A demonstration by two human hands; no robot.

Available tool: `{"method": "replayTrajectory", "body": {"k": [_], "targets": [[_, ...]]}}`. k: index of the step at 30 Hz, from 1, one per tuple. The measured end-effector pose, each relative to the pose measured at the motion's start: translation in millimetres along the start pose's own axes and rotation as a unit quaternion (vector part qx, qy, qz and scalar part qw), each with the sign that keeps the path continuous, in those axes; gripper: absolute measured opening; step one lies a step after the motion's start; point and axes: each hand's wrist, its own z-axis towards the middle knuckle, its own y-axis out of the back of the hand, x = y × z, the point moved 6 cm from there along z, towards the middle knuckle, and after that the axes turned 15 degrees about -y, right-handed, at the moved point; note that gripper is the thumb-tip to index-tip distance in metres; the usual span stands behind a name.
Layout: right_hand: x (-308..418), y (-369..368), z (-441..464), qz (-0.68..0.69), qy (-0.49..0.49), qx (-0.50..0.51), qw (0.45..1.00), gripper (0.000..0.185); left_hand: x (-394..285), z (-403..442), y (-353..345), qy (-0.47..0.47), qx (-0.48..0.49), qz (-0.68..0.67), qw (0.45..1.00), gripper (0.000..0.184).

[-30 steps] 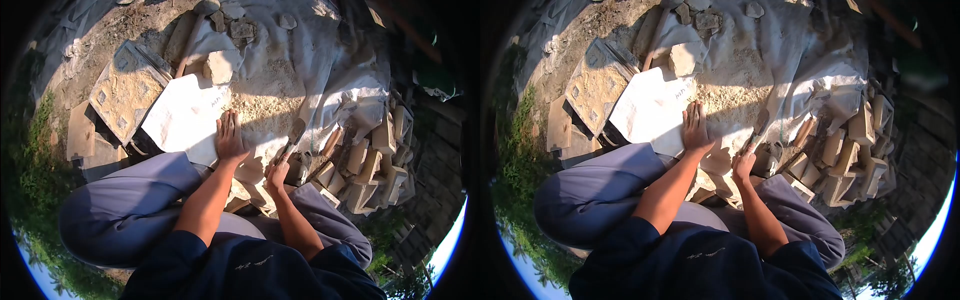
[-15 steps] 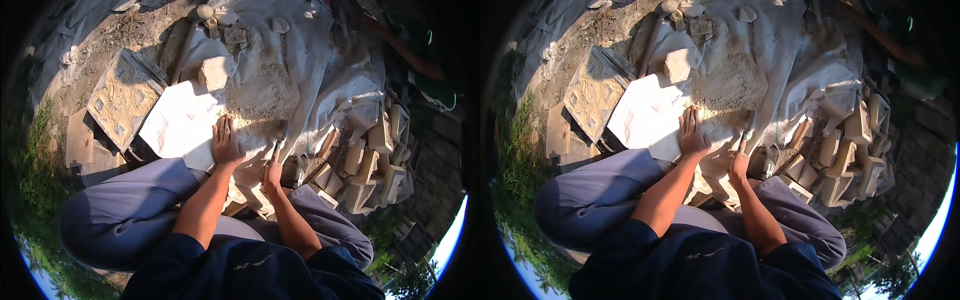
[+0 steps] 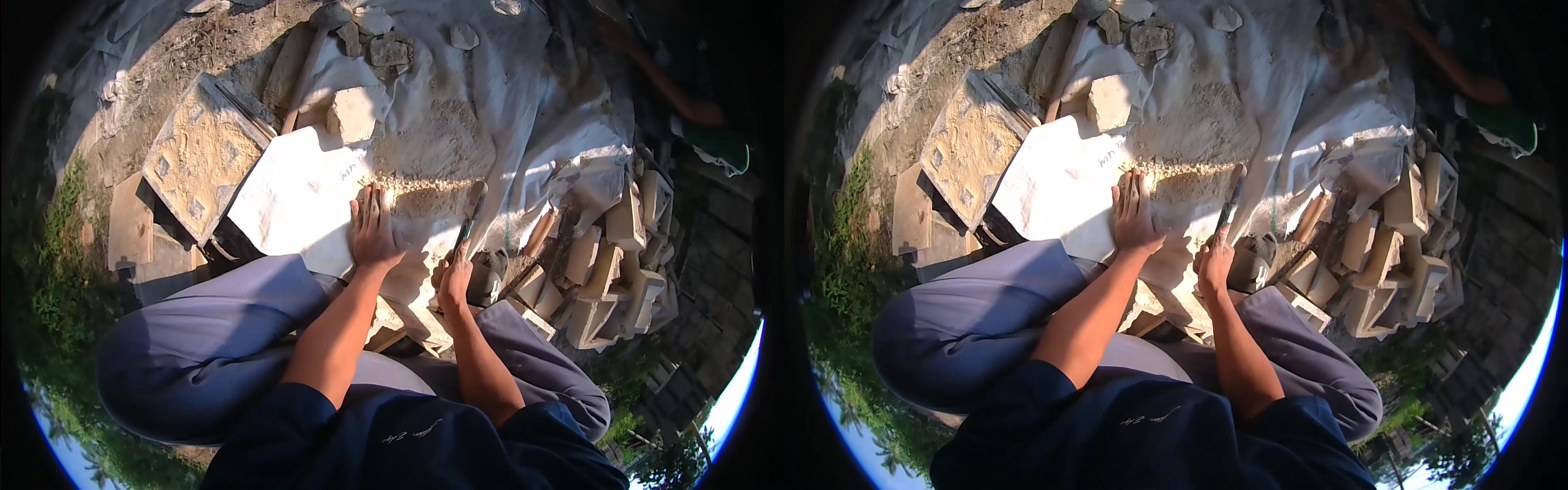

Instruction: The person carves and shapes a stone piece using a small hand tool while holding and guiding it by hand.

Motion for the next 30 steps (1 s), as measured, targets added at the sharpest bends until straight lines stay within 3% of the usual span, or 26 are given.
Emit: {"method": "replayTrajectory", "body": {"k": [3,5,6,7,9,13,15,17,18,21,25,27,28,30], "targets": [[15.1,-4.6,-11.1,0.000,0.134,0.065,0.989,0.062,2.2,-2.1,-0.2,0.015,0.013,-0.006,1.000,0.075],[-12.7,10.6,13.1,-0.053,0.079,-0.010,0.995,0.064,0.0,0.0,1.0,0.008,0.007,0.006,1.000,0.075],[-25.5,11.1,19.0,-0.090,-0.059,-0.030,0.994,0.066,-1.1,-0.1,1.9,0.011,0.014,-0.010,1.000,0.075],[-24.1,7.3,17.0,-0.086,-0.032,-0.025,0.995,0.063,-2.6,1.3,1.8,0.007,0.009,-0.011,1.000,0.075],[-18.8,5.0,11.4,-0.072,-0.070,-0.023,0.995,0.063,-0.5,0.3,1.0,0.001,0.001,-0.009,1.000,0.075],[11.4,-5.7,-10.3,-0.028,0.058,0.067,0.996,0.063,0.4,0.5,1.1,0.006,-0.004,-0.008,1.000,0.074],[4.3,2.3,-3.6,-0.046,0.151,0.024,0.987,0.066,2.1,-4.7,-0.3,0.014,0.031,-0.009,0.999,0.073],[-18.9,10.4,7.5,-0.117,0.026,-0.077,0.990,0.068,0.1,-0.5,0.8,0.004,0.022,-0.007,1.000,0.074],[-20.8,8.1,11.0,-0.112,-0.032,-0.061,0.991,0.070,-1.3,1.5,2.8,0.007,0.011,-0.001,1.000,0.075],[-9.8,5.3,5.0,-0.047,-0.074,-0.021,0.996,0.067,-1.4,2.4,4.4,0.000,-0.002,-0.013,1.000,0.073],[8.1,3.6,-3.9,-0.035,0.144,0.017,0.989,0.066,1.4,0.3,0.1,0.019,0.030,-0.010,0.999,0.074],[-13.2,8.3,3.7,-0.068,0.098,-0.046,0.992,0.066,-0.8,-1.0,1.9,0.014,0.023,-0.014,1.000,0.075],[-29.0,15.1,12.2,-0.131,-0.046,-0.086,0.987,0.066,-0.4,-0.7,1.6,0.011,0.021,-0.015,1.000,0.075],[-26.7,7.2,9.8,-0.075,-0.064,-0.027,0.995,0.065,0.8,-0.2,-1.0,0.012,0.025,-0.007,1.000,0.076]]}}
